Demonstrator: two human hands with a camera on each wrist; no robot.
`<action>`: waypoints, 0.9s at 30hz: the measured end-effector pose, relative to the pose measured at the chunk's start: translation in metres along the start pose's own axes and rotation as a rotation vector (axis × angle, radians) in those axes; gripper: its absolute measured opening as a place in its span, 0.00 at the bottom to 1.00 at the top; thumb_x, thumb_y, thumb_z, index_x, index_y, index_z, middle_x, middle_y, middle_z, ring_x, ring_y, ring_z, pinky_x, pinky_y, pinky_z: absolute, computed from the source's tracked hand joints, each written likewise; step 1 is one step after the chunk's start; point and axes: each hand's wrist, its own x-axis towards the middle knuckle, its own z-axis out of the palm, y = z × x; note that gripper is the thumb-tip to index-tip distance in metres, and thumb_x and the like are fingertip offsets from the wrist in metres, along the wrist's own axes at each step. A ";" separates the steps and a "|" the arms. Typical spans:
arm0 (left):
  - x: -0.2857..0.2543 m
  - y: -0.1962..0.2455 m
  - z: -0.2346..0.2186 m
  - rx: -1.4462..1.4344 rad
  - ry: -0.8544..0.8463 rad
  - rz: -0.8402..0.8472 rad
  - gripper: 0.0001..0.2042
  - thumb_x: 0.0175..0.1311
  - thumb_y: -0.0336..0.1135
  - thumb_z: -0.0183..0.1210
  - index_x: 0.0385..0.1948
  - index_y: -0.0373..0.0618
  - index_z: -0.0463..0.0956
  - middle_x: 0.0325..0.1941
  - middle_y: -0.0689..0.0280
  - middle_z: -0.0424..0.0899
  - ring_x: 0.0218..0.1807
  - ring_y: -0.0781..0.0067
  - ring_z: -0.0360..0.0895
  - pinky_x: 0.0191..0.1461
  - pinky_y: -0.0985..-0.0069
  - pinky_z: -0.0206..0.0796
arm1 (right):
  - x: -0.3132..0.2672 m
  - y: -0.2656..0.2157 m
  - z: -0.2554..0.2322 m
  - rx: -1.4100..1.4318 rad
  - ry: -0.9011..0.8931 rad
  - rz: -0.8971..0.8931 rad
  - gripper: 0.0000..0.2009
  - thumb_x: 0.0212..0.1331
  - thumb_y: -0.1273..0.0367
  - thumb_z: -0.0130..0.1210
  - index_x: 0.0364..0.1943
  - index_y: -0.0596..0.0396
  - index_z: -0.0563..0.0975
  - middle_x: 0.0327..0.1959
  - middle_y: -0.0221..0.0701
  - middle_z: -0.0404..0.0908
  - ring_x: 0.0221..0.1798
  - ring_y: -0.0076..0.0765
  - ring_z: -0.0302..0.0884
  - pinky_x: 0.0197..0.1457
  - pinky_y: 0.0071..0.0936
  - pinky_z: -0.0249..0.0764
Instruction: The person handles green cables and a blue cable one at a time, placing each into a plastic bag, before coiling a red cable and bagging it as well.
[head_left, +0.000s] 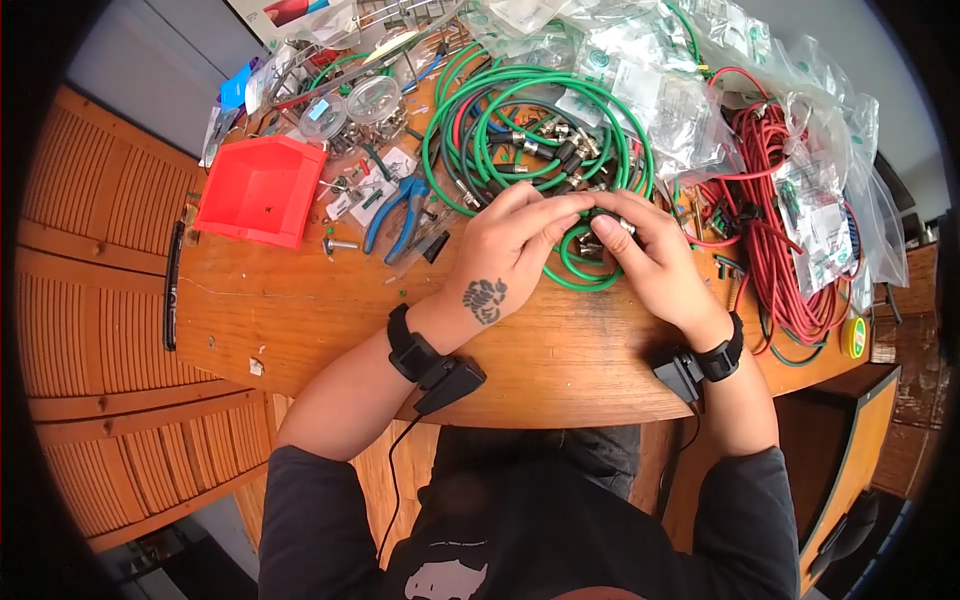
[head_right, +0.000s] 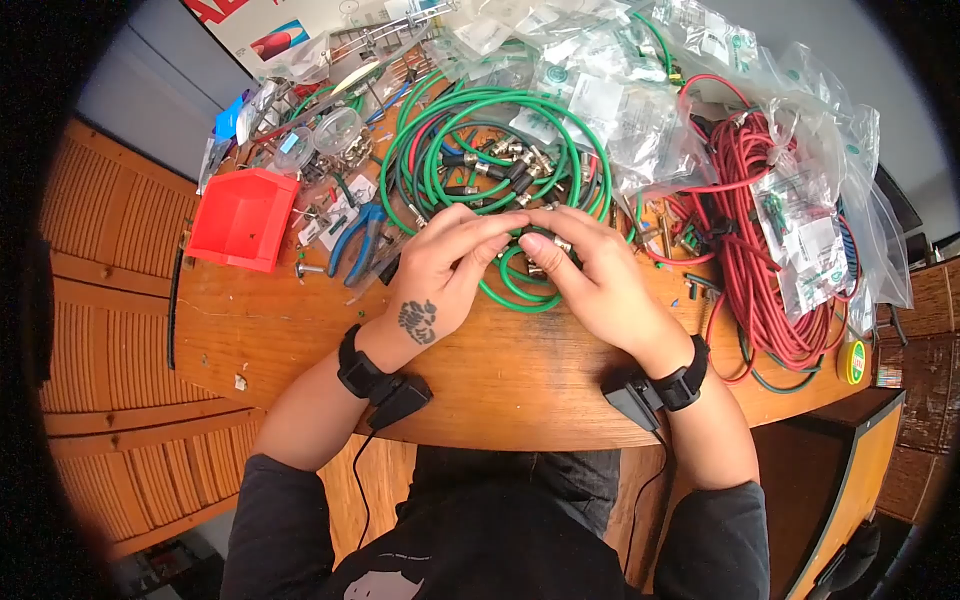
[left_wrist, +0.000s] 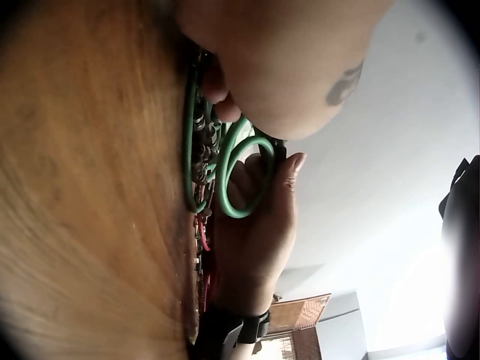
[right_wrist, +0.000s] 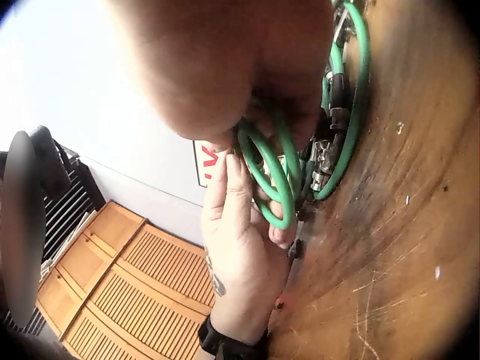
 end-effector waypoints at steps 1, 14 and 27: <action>0.000 0.003 0.000 -0.094 -0.008 -0.072 0.10 0.72 0.31 0.53 0.50 0.43 0.78 0.30 0.66 0.75 0.22 0.80 0.71 0.26 0.82 0.63 | -0.001 -0.001 0.000 0.006 0.013 0.019 0.15 0.67 0.64 0.53 0.50 0.61 0.78 0.40 0.42 0.80 0.45 0.44 0.79 0.49 0.34 0.72; 0.003 0.006 -0.004 -0.919 -0.059 -0.739 0.11 0.71 0.38 0.55 0.44 0.40 0.71 0.25 0.69 0.76 0.13 0.86 0.63 0.14 0.87 0.50 | -0.001 -0.008 -0.008 -0.111 0.017 -0.183 0.09 0.66 0.70 0.53 0.46 0.60 0.78 0.35 0.38 0.82 0.37 0.39 0.83 0.43 0.30 0.76; 0.001 -0.002 -0.001 -1.032 -0.341 -0.650 0.22 0.71 0.30 0.52 0.65 0.35 0.63 0.44 0.61 0.82 0.26 0.78 0.75 0.25 0.82 0.66 | 0.007 0.031 -0.001 0.738 0.188 0.173 0.16 0.75 0.60 0.43 0.46 0.60 0.73 0.23 0.22 0.63 0.22 0.17 0.57 0.27 0.19 0.65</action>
